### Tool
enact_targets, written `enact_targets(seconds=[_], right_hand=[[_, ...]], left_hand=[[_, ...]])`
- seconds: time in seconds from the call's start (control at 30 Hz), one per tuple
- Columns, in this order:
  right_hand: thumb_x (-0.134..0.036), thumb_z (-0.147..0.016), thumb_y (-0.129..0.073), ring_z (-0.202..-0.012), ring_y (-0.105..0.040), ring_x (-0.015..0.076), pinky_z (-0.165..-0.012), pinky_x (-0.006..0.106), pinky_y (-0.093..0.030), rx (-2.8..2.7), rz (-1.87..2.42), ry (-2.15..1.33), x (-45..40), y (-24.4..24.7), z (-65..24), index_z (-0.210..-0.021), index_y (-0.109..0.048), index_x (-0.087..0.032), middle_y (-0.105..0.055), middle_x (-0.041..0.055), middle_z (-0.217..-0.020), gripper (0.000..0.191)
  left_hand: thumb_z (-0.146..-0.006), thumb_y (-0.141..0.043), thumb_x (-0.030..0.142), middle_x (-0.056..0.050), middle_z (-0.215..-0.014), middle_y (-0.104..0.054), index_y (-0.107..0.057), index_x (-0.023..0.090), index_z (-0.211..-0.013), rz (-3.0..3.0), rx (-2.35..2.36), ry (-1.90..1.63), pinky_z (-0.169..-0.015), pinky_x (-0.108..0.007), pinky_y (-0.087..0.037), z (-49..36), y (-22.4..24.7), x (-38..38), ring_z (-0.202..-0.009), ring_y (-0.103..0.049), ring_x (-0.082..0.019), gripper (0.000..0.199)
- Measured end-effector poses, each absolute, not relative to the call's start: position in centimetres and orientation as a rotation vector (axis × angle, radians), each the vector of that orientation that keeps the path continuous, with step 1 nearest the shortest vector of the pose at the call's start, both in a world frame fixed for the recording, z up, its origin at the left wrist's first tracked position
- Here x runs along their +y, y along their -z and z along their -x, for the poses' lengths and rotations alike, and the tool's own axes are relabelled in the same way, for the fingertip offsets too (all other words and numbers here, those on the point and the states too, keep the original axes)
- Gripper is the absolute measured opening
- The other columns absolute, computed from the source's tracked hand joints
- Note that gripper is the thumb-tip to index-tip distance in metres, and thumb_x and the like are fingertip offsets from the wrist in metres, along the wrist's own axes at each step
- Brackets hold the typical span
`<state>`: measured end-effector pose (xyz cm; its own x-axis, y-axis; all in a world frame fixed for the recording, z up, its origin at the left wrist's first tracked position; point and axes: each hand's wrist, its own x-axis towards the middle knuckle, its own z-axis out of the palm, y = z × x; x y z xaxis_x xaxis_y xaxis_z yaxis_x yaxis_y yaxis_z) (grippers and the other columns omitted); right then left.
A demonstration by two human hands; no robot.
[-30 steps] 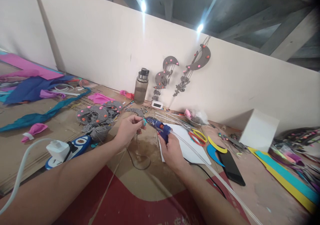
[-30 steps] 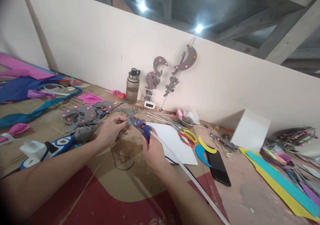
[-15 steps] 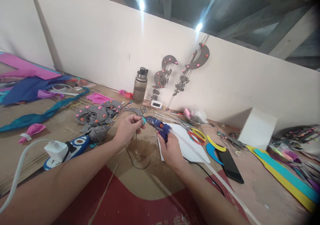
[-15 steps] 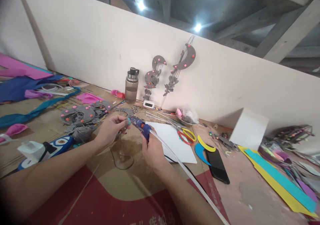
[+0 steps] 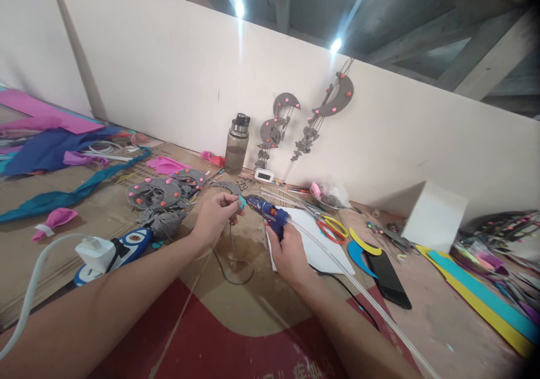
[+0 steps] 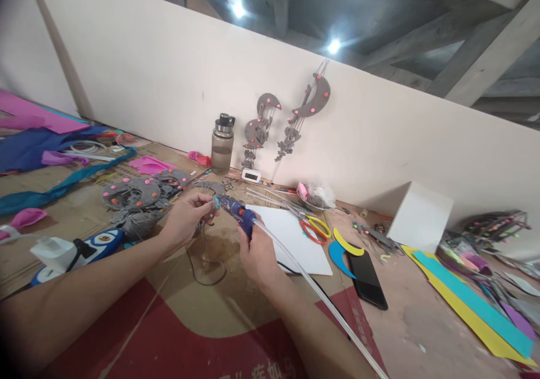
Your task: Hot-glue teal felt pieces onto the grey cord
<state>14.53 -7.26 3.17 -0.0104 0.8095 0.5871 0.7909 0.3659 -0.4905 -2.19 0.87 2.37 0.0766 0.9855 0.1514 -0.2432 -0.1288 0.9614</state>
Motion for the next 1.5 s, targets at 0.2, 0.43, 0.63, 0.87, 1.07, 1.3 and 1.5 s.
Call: enact_targets(seconds=[0.2, 0.43, 0.63, 0.87, 1.07, 1.3, 1.5], right_hand=[[-0.029, -0.088, -0.042, -0.100, -0.059, 0.0230, -0.086, 0.038, -0.048, -1.788, 1.416, -0.040, -7.14, -3.00, -14.58, -0.114, -0.053, -0.016, -0.063, 0.0122, -0.106, 0.031], [-0.029, -0.088, -0.043, -0.102, -0.058, 0.0239, -0.087, 0.040, -0.047, -1.782, 1.422, -0.008, -7.06, -2.81, -14.63, -0.116, -0.053, -0.016, -0.063, 0.0125, -0.107, 0.032], [-0.029, -0.088, -0.042, -0.101, -0.059, 0.0235, -0.087, 0.040, -0.048, -1.801, 1.417, 0.014, -7.12, -2.84, -14.68, -0.116, -0.052, -0.016, -0.063, 0.0125, -0.107, 0.032], [-0.029, -0.088, -0.043, -0.099, -0.059, 0.0241, -0.086, 0.039, -0.048, -1.795, 1.445, -0.001, -7.14, -2.91, -14.59, -0.115, -0.053, -0.015, -0.063, 0.0128, -0.105, 0.032], [-0.028, -0.088, -0.042, -0.100, -0.058, 0.0240, -0.087, 0.040, -0.047, -1.791, 1.423, -0.006, -7.17, -2.95, -14.58, -0.114, -0.052, -0.016, -0.062, 0.0125, -0.106, 0.031], [-0.028, -0.088, -0.042, -0.101, -0.058, 0.0242, -0.088, 0.040, -0.046, -1.792, 1.436, -0.029, -7.14, -2.94, -14.60, -0.116, -0.052, -0.015, -0.063, 0.0127, -0.106, 0.032], [-0.032, -0.088, -0.041, -0.101, -0.058, 0.0261, -0.088, 0.041, -0.045, -1.759, 1.489, -0.072, -7.23, -2.91, -14.60, -0.111, -0.053, -0.013, -0.063, 0.0150, -0.105, 0.031]], left_hand=[[-0.065, -0.070, 0.035, -0.002, -0.059, -0.065, -0.057, 0.015, -0.077, -1.171, 0.882, -1.338, -0.045, -0.022, -0.043, 2.19, -2.25, 0.89, -0.048, -0.056, -0.011, 0.027], [-0.065, -0.070, 0.034, -0.002, -0.060, -0.064, -0.057, 0.014, -0.076, -1.161, 0.901, -1.350, -0.045, -0.022, -0.044, 2.11, -2.58, 0.74, -0.051, -0.058, -0.012, 0.026], [-0.063, -0.071, 0.036, -0.002, -0.060, -0.063, -0.057, 0.015, -0.075, -1.149, 0.892, -1.352, -0.045, -0.022, -0.044, 2.09, -2.63, 0.69, -0.053, -0.059, -0.013, 0.028], [-0.064, -0.070, 0.035, -0.002, -0.061, -0.063, -0.058, 0.014, -0.077, -1.163, 0.887, -1.362, -0.045, -0.022, -0.044, 2.17, -2.30, 0.93, -0.056, -0.061, -0.014, 0.028], [-0.066, -0.070, 0.035, -0.003, -0.060, -0.064, -0.057, 0.014, -0.076, -1.182, 0.873, -1.343, -0.045, -0.022, -0.044, 2.14, -2.37, 0.77, -0.050, -0.057, -0.011, 0.027], [-0.065, -0.070, 0.036, -0.002, -0.060, -0.064, -0.057, 0.014, -0.077, -1.188, 0.892, -1.329, -0.046, -0.022, -0.044, 2.17, -2.36, 0.79, -0.050, -0.056, -0.011, 0.028], [-0.068, -0.069, 0.035, -0.002, -0.060, -0.064, -0.056, 0.014, -0.079, -1.185, 0.886, -1.321, -0.045, -0.021, -0.043, 2.23, -2.27, 0.93, -0.048, -0.055, -0.010, 0.027]])
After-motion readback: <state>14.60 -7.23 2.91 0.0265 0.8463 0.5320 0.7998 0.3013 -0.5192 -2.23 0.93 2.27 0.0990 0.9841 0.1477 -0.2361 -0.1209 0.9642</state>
